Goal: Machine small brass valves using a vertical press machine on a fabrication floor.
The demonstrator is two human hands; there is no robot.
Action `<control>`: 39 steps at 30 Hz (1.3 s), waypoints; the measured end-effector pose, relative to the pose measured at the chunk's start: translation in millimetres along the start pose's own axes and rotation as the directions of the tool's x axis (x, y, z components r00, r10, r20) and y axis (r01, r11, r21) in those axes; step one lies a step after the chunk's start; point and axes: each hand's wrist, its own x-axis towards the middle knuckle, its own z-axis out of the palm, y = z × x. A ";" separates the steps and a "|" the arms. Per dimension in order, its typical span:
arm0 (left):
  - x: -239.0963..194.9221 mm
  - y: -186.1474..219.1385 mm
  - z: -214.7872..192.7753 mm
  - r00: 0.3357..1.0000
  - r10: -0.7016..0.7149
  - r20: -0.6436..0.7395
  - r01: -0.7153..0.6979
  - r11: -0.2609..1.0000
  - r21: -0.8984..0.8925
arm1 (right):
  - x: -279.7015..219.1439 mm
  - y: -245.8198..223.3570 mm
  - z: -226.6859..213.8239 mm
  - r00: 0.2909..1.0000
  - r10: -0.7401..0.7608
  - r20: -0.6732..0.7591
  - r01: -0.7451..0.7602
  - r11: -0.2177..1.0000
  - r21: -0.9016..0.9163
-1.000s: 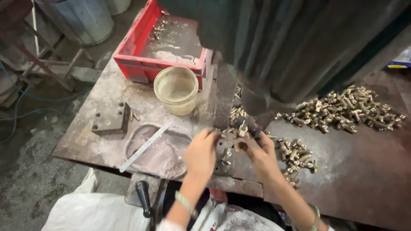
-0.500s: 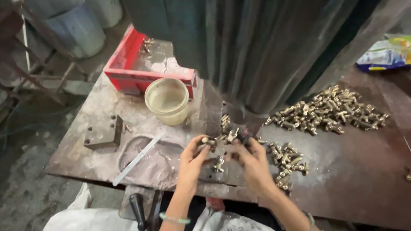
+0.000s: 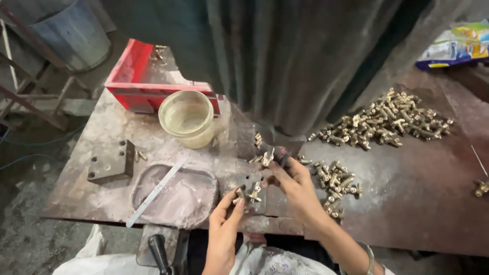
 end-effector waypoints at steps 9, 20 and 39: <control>-19.7 13.2 10.4 0.970 -0.140 -0.197 0.121 0.987 -0.106 | -4.5 9.1 7.7 0.993 -0.117 0.016 0.118 0.987 -0.105; -18.3 14.9 12.2 0.958 -0.200 -0.204 0.178 0.976 -0.125 | -0.4 16.8 -2.6 0.993 -0.115 0.030 0.117 0.990 -0.083; 6.5 80.2 20.4 0.815 0.467 0.344 -0.461 0.162 0.872 | -16.6 87.3 -72.2 0.977 0.137 0.161 -0.057 0.905 -0.422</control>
